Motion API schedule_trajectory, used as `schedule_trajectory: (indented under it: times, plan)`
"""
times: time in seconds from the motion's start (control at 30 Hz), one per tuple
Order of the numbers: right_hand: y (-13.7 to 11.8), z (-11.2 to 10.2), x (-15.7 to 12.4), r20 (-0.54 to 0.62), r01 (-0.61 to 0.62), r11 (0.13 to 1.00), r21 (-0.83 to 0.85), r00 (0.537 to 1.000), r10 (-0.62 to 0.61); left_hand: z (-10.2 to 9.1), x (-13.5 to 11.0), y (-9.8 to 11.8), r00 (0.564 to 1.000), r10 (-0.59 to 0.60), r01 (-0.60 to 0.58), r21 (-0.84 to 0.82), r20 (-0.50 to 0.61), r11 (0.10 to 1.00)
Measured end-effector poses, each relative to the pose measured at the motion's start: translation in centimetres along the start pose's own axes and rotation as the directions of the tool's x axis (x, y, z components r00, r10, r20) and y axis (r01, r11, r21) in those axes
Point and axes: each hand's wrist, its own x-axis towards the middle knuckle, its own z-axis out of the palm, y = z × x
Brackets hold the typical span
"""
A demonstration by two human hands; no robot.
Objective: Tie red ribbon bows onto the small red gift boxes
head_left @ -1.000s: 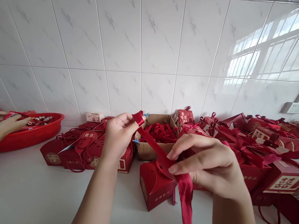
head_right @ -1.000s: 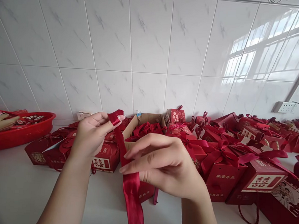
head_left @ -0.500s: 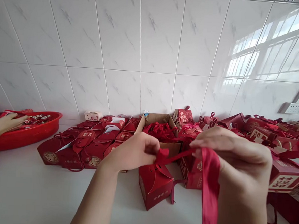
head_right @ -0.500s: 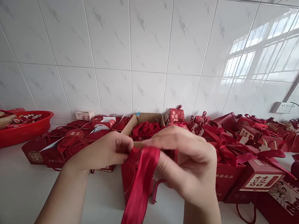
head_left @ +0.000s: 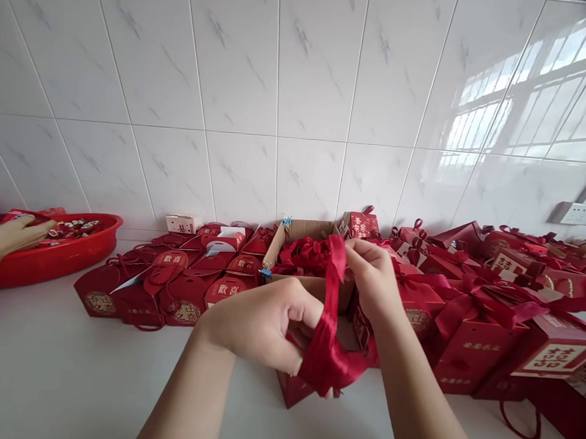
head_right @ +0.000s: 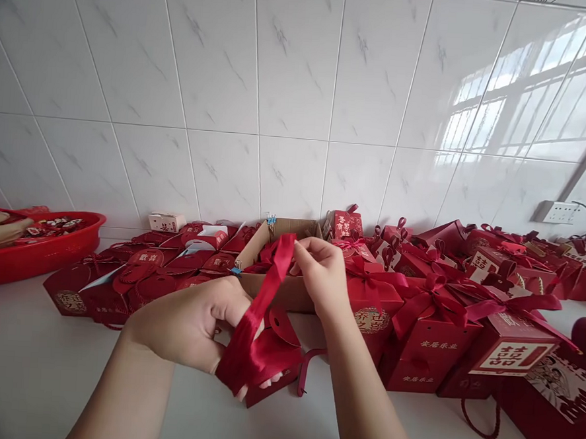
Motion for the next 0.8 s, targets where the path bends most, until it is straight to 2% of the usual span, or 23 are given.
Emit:
schedule_trajectory:
  times: [0.1, 0.2, 0.37, 0.43, 0.53, 0.7, 0.8]
  plan:
    - [1.0, 0.8, 0.3, 0.094, -0.115, 0.993, -0.023, 0.989, 0.116, 0.1, 0.0, 0.3, 0.983, 0.09, -0.087, 0.027, -0.158, 0.996]
    - [1.4, 1.7, 0.0, 0.192, -0.209, 0.977, 0.038, 0.961, 0.198, 0.1, 0.0, 0.8, 0.948, 0.156, -0.15, 0.045, -0.278, 0.988]
    - [1.2, 2.6, -1.1, 0.32, -0.266, 0.923, 0.279, 0.932, 0.172, 0.1, 0.1, 1.0, 0.895, 0.212, -0.202, 0.067, -0.393, 0.977]
    - [1.2, 2.7, -1.3, 0.366, -0.217, 0.936, 0.278, 0.925, 0.106, 0.1, 0.3, 0.7, 0.831, 0.256, -0.243, 0.092, -0.494, 0.966]
    - [1.5, 2.8, -1.2, 0.416, -0.129, 0.968, 0.213, 0.909, 0.029, -0.1, 0.7, 0.0, 0.707, 0.3, -0.325, 0.083, -0.64, 0.942]
    - [2.1, 3.0, -1.0, 0.539, -0.17, 0.967, 0.189, 0.841, 0.042, -0.4, 1.3, -0.6, 0.557, 0.29, -0.452, 0.009, -0.778, 0.892]
    - [1.7, 3.0, -1.3, 0.563, -0.152, 0.976, 0.155, 0.826, 0.04, -0.7, 1.4, -0.2, 0.462, 0.304, -0.522, 0.021, -0.833, 0.852]
